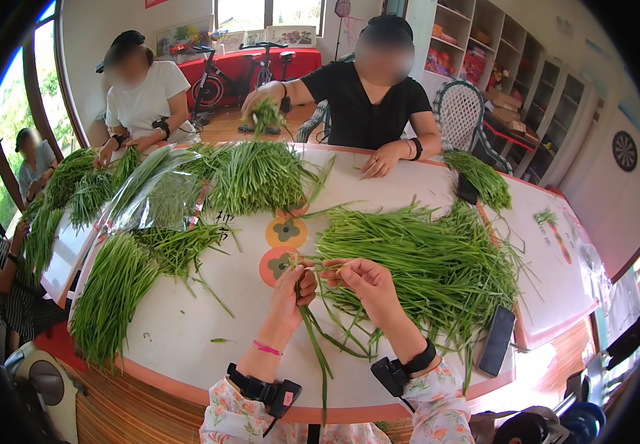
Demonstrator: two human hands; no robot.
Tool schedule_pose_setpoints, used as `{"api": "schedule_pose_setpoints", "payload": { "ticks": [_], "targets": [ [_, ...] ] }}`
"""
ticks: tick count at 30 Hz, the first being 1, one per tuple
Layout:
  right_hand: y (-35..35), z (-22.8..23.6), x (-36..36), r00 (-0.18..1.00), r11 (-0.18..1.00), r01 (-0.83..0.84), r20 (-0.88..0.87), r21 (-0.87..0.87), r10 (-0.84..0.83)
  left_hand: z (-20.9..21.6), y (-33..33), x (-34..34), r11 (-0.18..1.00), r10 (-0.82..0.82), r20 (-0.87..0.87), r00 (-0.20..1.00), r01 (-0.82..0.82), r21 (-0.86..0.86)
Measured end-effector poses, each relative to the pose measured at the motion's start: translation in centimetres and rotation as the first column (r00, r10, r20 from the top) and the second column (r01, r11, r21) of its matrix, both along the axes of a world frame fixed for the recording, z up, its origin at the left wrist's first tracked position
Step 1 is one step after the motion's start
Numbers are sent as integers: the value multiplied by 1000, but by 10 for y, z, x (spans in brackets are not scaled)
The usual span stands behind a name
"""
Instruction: The person sorts through bunches of long green plants on a table, picking up individual stalks and arranging them into smaller bundles.
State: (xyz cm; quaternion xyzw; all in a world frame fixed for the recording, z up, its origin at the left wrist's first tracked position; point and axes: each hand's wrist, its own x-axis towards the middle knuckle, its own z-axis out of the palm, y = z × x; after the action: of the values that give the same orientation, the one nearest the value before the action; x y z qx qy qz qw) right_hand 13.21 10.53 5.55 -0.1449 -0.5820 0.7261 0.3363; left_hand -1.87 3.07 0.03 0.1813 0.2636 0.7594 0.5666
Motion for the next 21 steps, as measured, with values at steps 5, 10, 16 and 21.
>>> {"api": "schedule_pose_setpoints", "payload": {
  "ticks": [5, 10, 16, 21],
  "targets": [
    [0, 0, -3, 997, 998, -27, -77, -65, 22, 10, -2, 5, 1000, -1, -108, 994, -2, -30],
    [-2, -2, -5, 997, 998, -43, -65, -52, 40, -8, 3, 3, 994, 62, -140, 988, -74, -81],
    [6, -13, 1, 965, 985, 3, 258, 170, -48, 1, 4, 1, 985, 170, 54, 984, -168, -36],
    [8, -6, 6, 624, 739, -109, 625, 665, -470, -1, 2, -13, 979, 204, 130, 970, -206, 4]
  ]
}}
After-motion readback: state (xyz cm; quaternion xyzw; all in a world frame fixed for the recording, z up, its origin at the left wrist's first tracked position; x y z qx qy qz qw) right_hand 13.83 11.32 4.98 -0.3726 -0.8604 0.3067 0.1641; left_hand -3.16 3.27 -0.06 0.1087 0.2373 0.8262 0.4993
